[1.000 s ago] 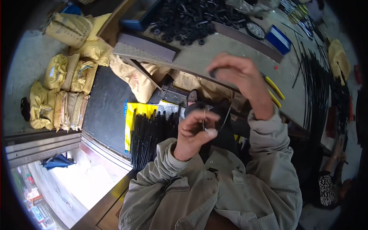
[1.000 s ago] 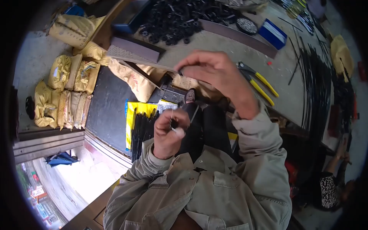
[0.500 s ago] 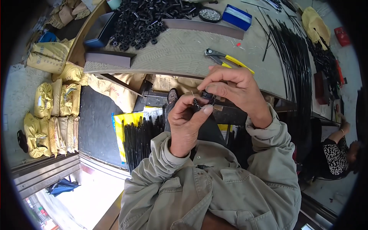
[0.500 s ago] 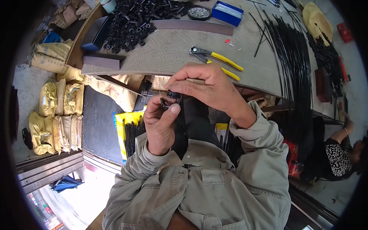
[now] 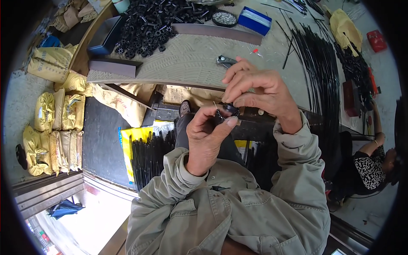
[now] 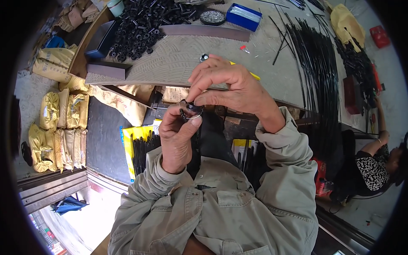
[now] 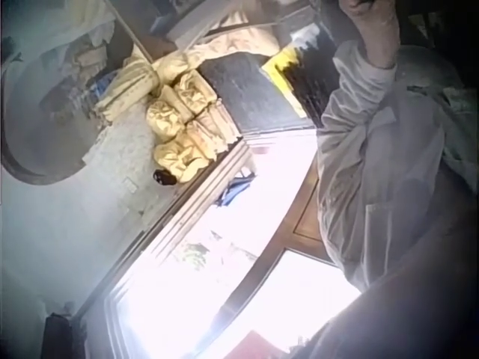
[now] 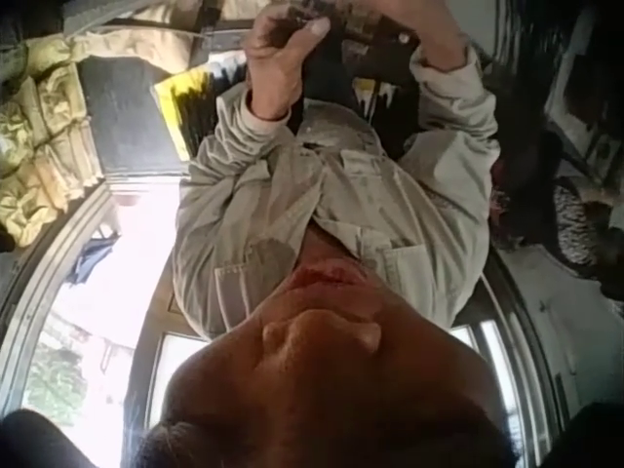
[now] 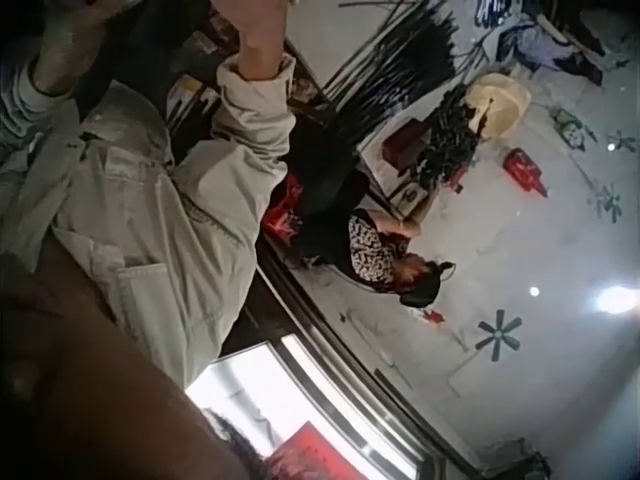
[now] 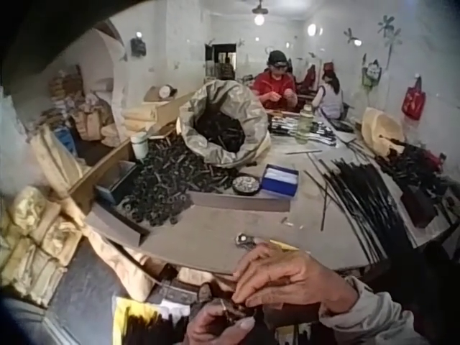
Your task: Assembling bundles of thin cables with connectors and crimping them using a manual tool.
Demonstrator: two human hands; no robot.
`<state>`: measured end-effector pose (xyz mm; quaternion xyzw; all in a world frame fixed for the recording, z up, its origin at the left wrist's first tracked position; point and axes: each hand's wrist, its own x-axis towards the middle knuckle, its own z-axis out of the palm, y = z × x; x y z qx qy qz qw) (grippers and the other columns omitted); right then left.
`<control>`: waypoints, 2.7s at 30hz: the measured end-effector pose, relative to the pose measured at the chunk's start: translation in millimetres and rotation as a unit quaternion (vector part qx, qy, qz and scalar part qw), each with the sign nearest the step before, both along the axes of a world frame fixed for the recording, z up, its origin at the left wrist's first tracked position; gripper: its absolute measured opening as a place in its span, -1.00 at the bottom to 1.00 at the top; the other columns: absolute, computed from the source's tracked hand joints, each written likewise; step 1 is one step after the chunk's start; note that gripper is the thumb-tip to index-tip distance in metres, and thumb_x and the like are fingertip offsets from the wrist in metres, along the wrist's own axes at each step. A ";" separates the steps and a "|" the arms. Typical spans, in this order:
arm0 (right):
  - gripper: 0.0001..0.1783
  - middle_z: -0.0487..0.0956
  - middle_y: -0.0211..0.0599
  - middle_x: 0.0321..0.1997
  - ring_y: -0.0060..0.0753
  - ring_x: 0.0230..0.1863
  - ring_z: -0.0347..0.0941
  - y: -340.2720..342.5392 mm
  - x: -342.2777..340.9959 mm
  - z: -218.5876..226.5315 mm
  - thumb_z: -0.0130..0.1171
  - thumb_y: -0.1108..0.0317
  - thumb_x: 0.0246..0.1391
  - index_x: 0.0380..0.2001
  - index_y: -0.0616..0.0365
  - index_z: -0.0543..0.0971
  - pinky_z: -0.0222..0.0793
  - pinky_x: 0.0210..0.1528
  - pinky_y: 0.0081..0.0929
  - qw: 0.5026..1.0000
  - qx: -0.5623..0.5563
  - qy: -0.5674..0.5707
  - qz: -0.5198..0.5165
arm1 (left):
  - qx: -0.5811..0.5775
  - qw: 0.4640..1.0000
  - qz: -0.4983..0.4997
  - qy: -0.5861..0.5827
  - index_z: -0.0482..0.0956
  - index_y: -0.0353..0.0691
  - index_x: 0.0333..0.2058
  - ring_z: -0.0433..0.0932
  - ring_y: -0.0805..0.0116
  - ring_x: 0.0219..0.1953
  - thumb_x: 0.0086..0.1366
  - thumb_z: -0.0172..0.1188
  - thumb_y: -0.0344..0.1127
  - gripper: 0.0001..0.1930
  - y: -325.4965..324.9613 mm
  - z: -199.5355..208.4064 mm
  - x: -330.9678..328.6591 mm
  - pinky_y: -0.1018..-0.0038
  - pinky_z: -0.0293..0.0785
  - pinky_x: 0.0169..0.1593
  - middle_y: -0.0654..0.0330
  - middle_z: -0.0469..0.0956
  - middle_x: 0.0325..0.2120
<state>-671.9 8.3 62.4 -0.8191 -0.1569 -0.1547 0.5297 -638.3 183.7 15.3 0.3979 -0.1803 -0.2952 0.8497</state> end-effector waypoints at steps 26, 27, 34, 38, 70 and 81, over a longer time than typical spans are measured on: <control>-0.73 0.59 -0.51 -0.40 -0.41 -0.13 0.41 26.2 5.0 7.4 0.40 0.33 -0.36 -0.47 0.05 0.57 -0.26 0.27 -0.16 0.981 -0.168 -0.046 -0.088 | -0.034 0.999 0.002 0.039 0.43 -0.30 -0.24 0.42 0.61 -0.30 0.11 0.13 -0.62 -0.77 6.1 -7.3 16.0 0.67 0.36 -0.21 0.32 0.46 -0.39; -0.72 0.59 -0.51 -0.39 -0.41 -0.14 0.41 31.3 2.2 7.6 0.39 0.35 -0.36 -0.46 0.05 0.56 -0.27 0.27 -0.15 0.973 -0.188 -0.057 -0.120 | -0.028 0.999 0.001 0.036 0.43 -0.30 -0.23 0.42 0.61 -0.29 0.11 0.13 -0.62 -0.77 6.1 -8.5 16.4 0.66 0.35 -0.20 0.32 0.46 -0.37; -0.72 0.58 -0.49 -0.34 -0.38 -0.14 0.41 53.7 -8.7 -9.3 0.32 0.45 -0.32 -0.41 0.03 0.53 -0.29 0.27 -0.10 0.933 -0.238 -0.119 -0.243 | -0.038 0.997 -0.050 0.034 0.43 -0.32 -0.20 0.37 0.59 -0.25 0.08 0.16 -0.60 -0.73 16.8 -22.5 22.5 0.65 0.29 -0.14 0.31 0.41 -0.31; -0.74 0.58 -0.48 -0.33 -0.35 -0.10 0.39 54.7 -11.3 -17.3 0.27 0.50 -0.31 -0.42 0.04 0.53 -0.29 0.27 -0.11 0.937 -0.190 -0.147 -0.253 | -0.034 0.999 -0.036 0.005 0.44 -0.33 -0.19 0.35 0.58 -0.25 0.06 0.17 -0.60 -0.71 15.4 -21.0 21.1 0.64 0.28 -0.14 0.31 0.39 -0.32; -0.69 0.45 -0.41 -0.51 -0.62 -0.46 0.33 99.9 -27.7 -52.9 0.38 0.35 -0.23 -0.53 0.21 0.42 0.22 -0.43 -0.63 0.986 0.154 0.003 -0.070 | 0.013 0.990 -0.033 -0.133 0.39 -0.33 -0.30 0.34 0.46 -0.32 0.09 0.23 -0.25 -0.69 65.9 -3.6 18.5 0.55 0.27 -0.18 0.22 0.36 -0.39; -0.68 0.49 -0.39 -0.54 -0.55 -0.52 0.40 103.4 -34.9 -46.6 0.42 0.31 -0.31 -0.59 0.21 0.45 0.24 -0.49 -0.64 0.978 0.198 0.053 0.040 | -0.014 0.974 -0.163 -0.156 0.46 -0.34 -0.39 0.31 0.43 -0.39 0.06 0.23 -0.15 -0.67 89.3 -17.7 29.7 0.57 0.20 -0.28 0.22 0.37 -0.48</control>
